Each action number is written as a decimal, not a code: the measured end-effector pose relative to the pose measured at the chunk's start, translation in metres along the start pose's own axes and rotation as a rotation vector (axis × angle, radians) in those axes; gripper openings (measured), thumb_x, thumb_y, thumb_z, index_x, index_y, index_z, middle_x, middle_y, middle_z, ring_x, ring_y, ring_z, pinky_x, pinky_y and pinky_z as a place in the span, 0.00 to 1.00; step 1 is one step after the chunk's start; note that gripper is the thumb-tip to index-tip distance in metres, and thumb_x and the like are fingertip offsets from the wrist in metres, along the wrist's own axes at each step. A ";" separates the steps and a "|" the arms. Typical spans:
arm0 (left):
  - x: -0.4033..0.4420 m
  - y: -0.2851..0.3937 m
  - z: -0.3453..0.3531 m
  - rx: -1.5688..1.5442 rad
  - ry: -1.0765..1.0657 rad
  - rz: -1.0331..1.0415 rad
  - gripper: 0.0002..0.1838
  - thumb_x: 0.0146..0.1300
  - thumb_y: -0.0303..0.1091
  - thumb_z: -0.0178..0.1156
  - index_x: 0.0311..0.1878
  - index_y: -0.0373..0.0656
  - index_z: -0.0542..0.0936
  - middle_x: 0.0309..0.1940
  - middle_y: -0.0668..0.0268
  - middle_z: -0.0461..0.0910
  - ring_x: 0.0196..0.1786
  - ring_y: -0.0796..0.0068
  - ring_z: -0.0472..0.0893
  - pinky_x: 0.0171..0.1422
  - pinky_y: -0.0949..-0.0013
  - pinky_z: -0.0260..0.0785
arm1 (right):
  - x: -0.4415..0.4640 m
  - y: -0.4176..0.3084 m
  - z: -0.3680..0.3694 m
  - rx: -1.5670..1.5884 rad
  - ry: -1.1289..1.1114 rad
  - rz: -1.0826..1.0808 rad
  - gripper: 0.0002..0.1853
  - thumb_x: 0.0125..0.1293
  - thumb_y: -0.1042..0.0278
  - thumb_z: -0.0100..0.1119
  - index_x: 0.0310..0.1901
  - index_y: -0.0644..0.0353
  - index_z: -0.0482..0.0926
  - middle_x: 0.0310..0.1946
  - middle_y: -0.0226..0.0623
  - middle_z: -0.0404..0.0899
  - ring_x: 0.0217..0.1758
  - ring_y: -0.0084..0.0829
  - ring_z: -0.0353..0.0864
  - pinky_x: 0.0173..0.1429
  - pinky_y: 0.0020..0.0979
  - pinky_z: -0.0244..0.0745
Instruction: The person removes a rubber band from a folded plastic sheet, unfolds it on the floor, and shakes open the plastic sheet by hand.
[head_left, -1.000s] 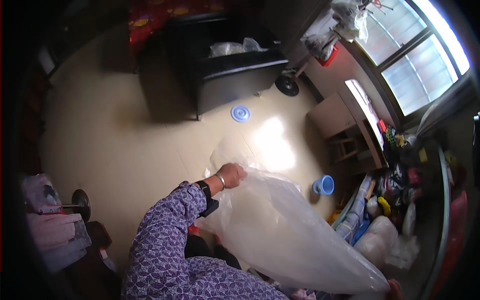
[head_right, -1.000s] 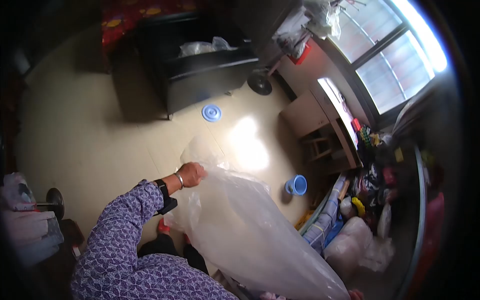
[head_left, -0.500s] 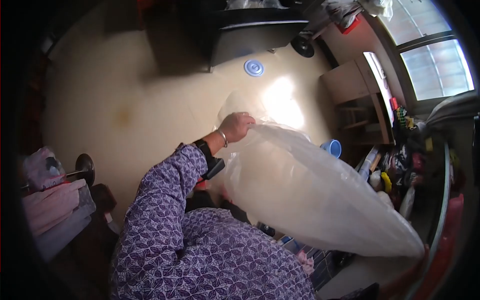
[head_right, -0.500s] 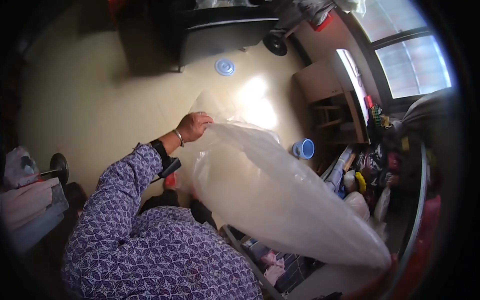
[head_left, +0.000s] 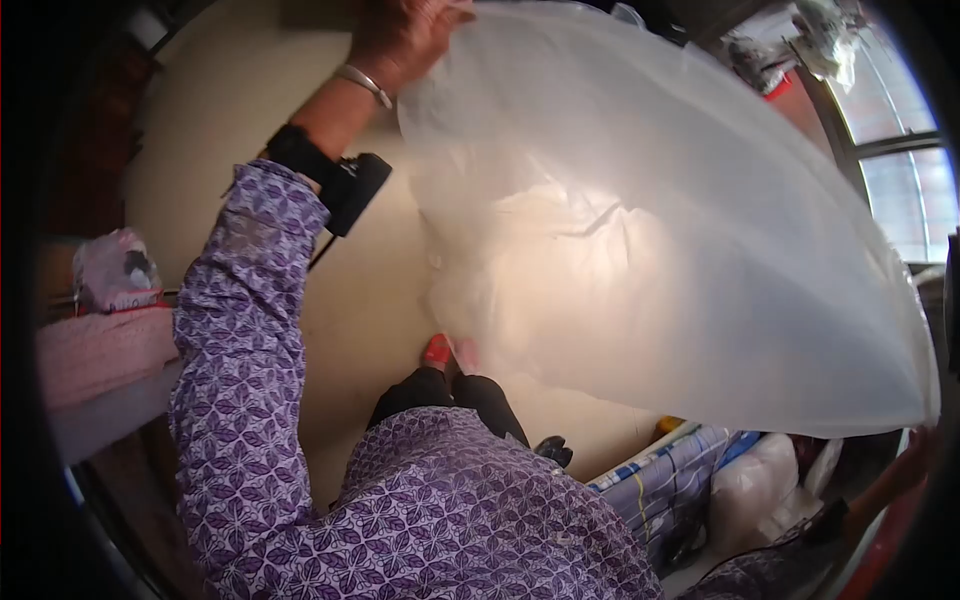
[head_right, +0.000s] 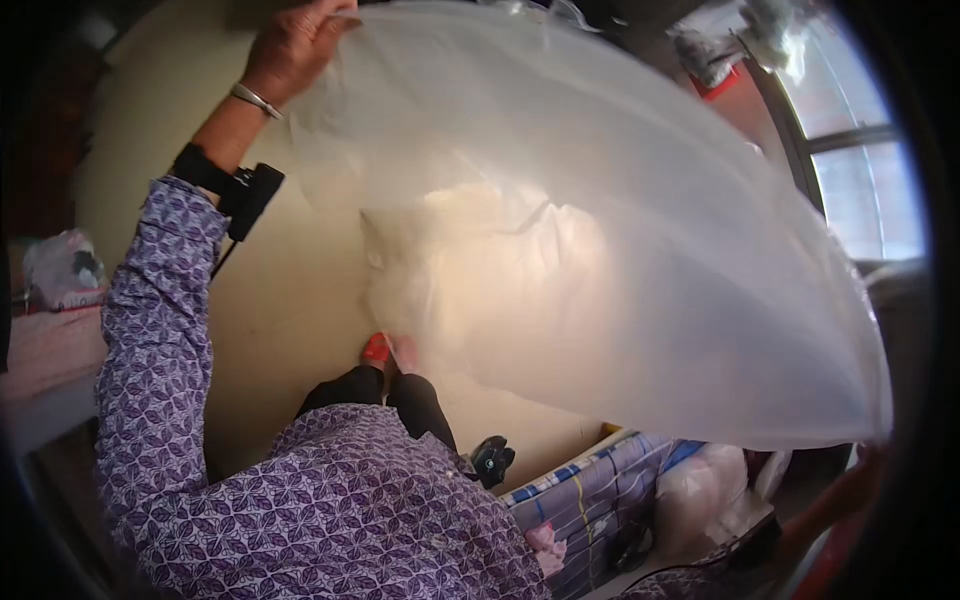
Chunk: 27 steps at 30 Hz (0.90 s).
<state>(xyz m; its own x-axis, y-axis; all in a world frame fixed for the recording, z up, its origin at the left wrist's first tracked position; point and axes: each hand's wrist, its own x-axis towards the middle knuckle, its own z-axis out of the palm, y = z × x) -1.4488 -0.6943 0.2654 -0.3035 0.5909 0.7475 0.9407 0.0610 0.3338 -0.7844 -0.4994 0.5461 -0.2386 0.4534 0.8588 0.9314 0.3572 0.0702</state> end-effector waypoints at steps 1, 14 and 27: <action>0.004 0.002 -0.018 0.049 -0.048 -0.038 0.07 0.60 0.27 0.54 0.42 0.43 0.76 0.27 0.53 0.77 0.34 0.53 0.79 0.39 0.61 0.69 | 0.015 -0.006 0.015 0.035 0.011 0.027 0.20 0.55 0.72 0.56 0.50 0.69 0.77 0.45 0.55 0.79 0.47 0.44 0.80 0.57 0.42 0.74; -0.102 -0.095 -0.096 0.277 0.014 -0.604 0.07 0.59 0.30 0.52 0.41 0.50 0.76 0.28 0.57 0.78 0.34 0.51 0.79 0.37 0.59 0.70 | 0.112 -0.108 0.196 0.032 -0.140 -0.179 0.15 0.68 0.64 0.47 0.35 0.61 0.83 0.39 0.42 0.83 0.39 0.38 0.83 0.41 0.34 0.79; -0.050 -0.088 -0.249 1.063 0.311 0.109 0.10 0.57 0.35 0.57 0.35 0.37 0.77 0.26 0.52 0.78 0.32 0.55 0.80 0.38 0.57 0.70 | 0.075 -0.176 0.267 -0.284 0.364 -0.837 0.28 0.61 0.48 0.61 0.46 0.72 0.78 0.38 0.51 0.82 0.35 0.41 0.81 0.41 0.38 0.78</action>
<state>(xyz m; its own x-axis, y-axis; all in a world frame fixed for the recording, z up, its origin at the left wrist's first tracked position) -1.5542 -0.9297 0.3417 -0.0960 0.4168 0.9039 0.5704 0.7672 -0.2932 -1.0394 -0.3104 0.4632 -0.8019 -0.1579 0.5762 0.5411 0.2170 0.8125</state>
